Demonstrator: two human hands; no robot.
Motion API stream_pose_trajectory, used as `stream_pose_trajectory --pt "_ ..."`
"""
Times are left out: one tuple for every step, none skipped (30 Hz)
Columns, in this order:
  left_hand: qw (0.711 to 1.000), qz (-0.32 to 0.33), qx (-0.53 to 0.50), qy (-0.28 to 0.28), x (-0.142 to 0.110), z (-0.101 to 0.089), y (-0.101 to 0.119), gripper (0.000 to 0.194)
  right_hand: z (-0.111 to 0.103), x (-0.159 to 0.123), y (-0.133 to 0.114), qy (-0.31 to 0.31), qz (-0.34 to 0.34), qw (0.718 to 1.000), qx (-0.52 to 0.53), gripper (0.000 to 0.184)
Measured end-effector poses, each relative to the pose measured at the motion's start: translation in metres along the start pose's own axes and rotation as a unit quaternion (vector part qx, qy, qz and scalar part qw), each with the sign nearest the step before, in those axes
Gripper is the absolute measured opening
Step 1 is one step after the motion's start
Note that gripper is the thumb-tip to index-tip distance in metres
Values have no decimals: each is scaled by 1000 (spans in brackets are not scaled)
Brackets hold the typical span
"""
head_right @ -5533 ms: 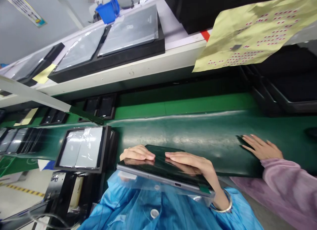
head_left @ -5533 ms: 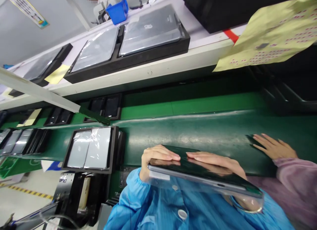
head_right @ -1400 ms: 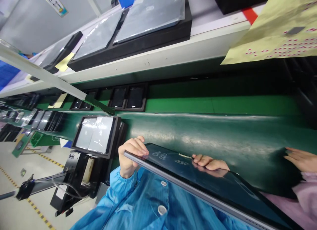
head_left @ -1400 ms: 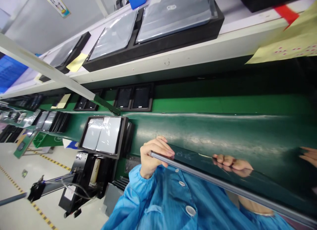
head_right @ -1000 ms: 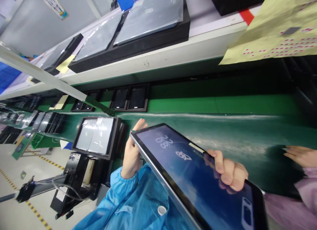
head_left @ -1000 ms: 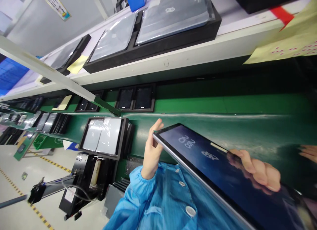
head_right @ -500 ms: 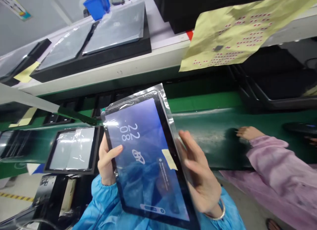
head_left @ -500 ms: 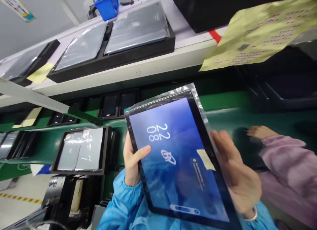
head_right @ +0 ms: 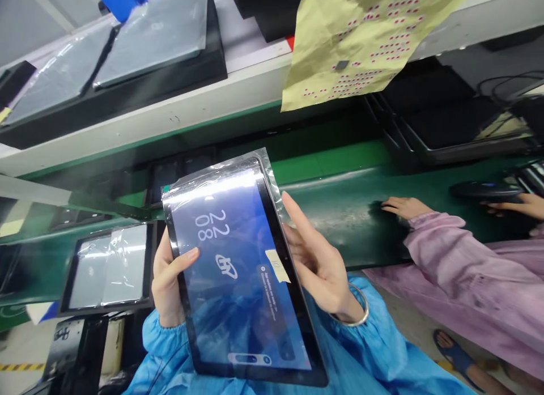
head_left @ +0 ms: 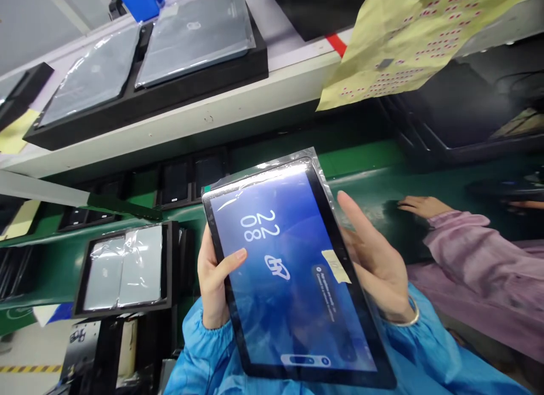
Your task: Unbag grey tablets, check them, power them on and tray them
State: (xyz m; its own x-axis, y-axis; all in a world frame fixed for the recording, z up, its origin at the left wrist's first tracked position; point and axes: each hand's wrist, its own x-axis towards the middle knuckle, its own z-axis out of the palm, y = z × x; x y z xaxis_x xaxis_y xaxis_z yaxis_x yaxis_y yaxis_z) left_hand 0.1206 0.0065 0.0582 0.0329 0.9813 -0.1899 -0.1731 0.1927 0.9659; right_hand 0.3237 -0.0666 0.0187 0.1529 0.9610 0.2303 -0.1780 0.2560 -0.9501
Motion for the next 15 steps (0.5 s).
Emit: stream_pose_trajectory --pt "1000 0 1 3 -1 1 1 63 -2 5 -2 -1 13 1000 -3 63" --pt "1000 -1 4 5 -1 2 2 63 -4 9 -4 -3 25 1000 -7 63" --pt "1000 -2 6 3 -2 2 3 63 -5 12 -6 -8 32 999 -10 63" --pt "1000 -3 7 1 -2 1 3 62 -7 15 -8 -15 37 999 -11 63" --pt "1000 -5 8 0 -2 0 2 62 -8 18 -9 -25 40 999 -7 64" --pt "1000 -6 10 -2 -2 -2 1 61 -9 20 -11 -35 44 998 -1 66" --pt "1000 -5 12 -4 -2 -3 0 61 -10 21 -12 -45 50 998 7 68" --pt "1000 -5 14 -6 -1 -5 -1 61 -11 22 -12 -53 59 997 13 71" --pt "1000 -4 15 -7 -1 -6 -2 62 -12 23 -12 -58 69 996 16 73" --pt "1000 -5 15 -9 0 -7 -3 62 -13 24 -12 -62 72 995 18 75" --pt "1000 -7 14 -13 0 -8 -4 62 -13 25 -11 -66 72 995 18 76" --pt "1000 -8 13 -16 1 -8 -5 62 -14 26 -10 -69 68 995 18 76" --pt "1000 -9 11 -19 1 -8 -5 61 -15 27 -9 -71 62 995 20 77" --pt "1000 -9 8 -23 2 -8 -6 61 -16 28 -8 -75 57 995 22 77" --pt "1000 -10 5 -28 2 -8 -7 60 -16 29 -7 -78 52 995 27 77"
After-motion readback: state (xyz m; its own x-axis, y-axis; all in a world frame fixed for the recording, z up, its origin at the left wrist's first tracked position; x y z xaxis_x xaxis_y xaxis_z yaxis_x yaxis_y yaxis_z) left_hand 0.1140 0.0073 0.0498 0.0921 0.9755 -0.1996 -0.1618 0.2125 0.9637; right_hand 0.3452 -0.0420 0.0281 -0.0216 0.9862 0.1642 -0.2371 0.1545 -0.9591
